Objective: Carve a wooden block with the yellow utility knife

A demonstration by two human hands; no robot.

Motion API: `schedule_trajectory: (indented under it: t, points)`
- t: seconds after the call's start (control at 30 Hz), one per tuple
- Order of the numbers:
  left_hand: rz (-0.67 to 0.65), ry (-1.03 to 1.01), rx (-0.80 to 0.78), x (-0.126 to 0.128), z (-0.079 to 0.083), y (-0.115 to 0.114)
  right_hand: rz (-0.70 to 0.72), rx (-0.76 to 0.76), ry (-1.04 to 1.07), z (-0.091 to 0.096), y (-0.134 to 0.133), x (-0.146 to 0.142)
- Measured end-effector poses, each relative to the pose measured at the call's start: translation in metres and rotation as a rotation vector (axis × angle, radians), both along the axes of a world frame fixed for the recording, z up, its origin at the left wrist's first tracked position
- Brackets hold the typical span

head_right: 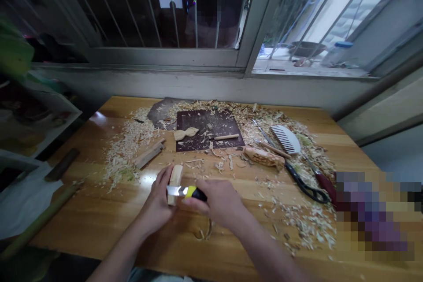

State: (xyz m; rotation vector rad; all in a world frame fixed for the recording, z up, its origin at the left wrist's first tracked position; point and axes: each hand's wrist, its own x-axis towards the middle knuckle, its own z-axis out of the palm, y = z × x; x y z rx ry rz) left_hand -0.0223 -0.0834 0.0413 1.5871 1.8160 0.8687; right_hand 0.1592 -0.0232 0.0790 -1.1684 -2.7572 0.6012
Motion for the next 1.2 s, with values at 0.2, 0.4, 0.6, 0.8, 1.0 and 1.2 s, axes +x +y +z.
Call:
schedule_trajectory:
  t: [0.2,0.4,0.6,0.8,1.0,1.2]
  points:
    - [-0.023,0.132,-0.053,-0.003,0.003,0.001,0.09,-0.012,-0.057,-0.001,-0.013,-0.003]
    - [-0.023,0.137,-0.05,-0.003,0.002,-0.002,0.07,0.004,-0.073,-0.014,-0.005,0.0]
    - [-0.035,0.026,-0.032,0.0,-0.001,-0.012,-0.27,0.077,-0.133,-0.036,0.028,0.015]
    - [0.013,0.008,-0.014,-0.002,-0.003,-0.006,-0.124,-0.033,-0.036,-0.016,0.011,0.011]
    - [0.029,-0.121,-0.016,-0.001,-0.009,-0.003,0.036,-0.067,0.016,-0.011,-0.022,-0.006]
    - [-0.022,-0.25,-0.044,0.003,-0.008,-0.011,-0.072,-0.019,0.026,-0.027,-0.005,-0.006]
